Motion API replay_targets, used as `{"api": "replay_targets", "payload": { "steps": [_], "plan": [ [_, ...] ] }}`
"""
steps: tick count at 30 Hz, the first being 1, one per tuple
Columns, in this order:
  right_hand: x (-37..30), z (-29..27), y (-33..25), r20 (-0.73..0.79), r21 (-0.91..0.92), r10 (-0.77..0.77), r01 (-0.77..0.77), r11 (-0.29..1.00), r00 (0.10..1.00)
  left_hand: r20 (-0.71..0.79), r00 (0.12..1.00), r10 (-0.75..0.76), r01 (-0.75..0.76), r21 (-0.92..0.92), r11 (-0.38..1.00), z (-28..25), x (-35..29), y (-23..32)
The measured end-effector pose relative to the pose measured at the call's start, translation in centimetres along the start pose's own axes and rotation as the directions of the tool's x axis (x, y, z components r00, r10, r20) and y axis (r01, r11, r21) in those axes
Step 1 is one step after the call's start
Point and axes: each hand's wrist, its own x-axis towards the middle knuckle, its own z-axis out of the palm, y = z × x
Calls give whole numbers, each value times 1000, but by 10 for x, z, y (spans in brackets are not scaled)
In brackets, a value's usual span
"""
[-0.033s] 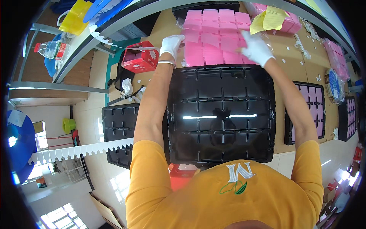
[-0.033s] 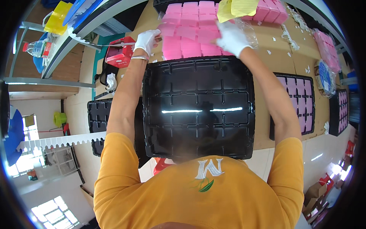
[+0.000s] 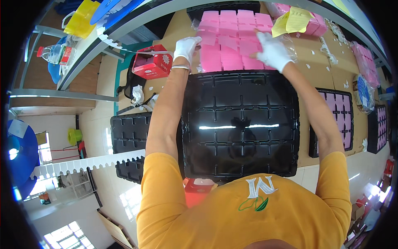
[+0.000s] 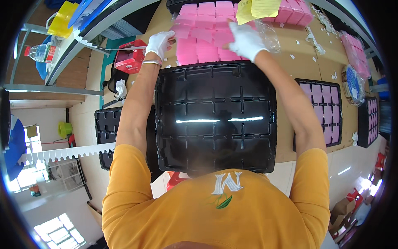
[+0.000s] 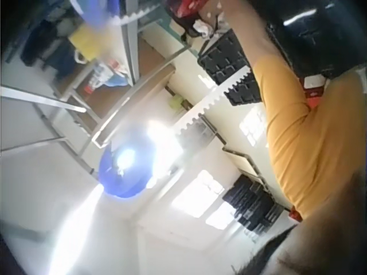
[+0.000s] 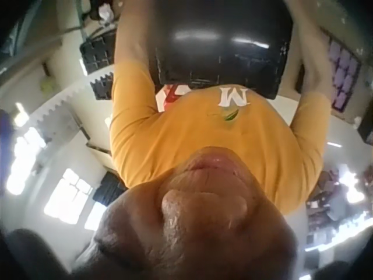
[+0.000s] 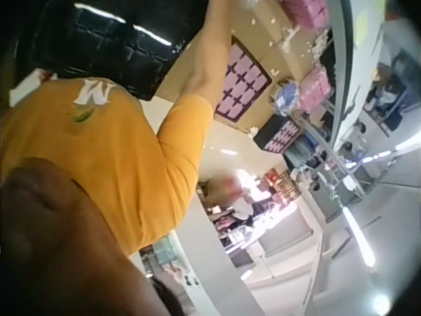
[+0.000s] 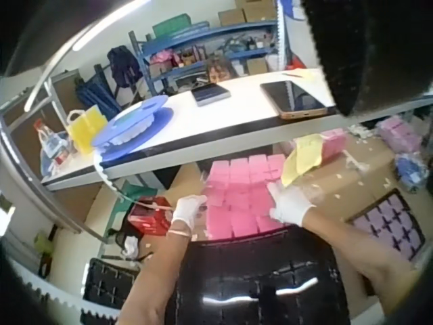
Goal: The person assembles black plastic trays by peeling off small white protective stickers from the surface. They then place pink foam inserts into the compartments of the trays. The person repeats this process for multiple trays, stacking the completed units on the table.
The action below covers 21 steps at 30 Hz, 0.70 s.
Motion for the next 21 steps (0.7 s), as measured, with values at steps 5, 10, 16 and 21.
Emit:
{"api": "replay_targets", "payload": {
  "steps": [5, 10, 16, 21],
  "plan": [
    [19, 34, -39, -113, -206, -57, 33, 978, 992, 42, 998, 37, -22, -324, 946, 12, -9, 14],
    [27, 35, -5, -230, -362, 0, -85, 928, 973, -25, 998, 65, -70, -421, 904, 14, -18, 17],
    [1, 16, 47, -459, -383, -242, 55, 922, 855, -82, 989, 121, -139, -279, 950, 1, -55, 22],
    [-47, -5, 42, -497, -360, -358, 188, 914, 790, -114, 967, 230, -232, -3, 973, -12, -83, 6]
  ]
}}
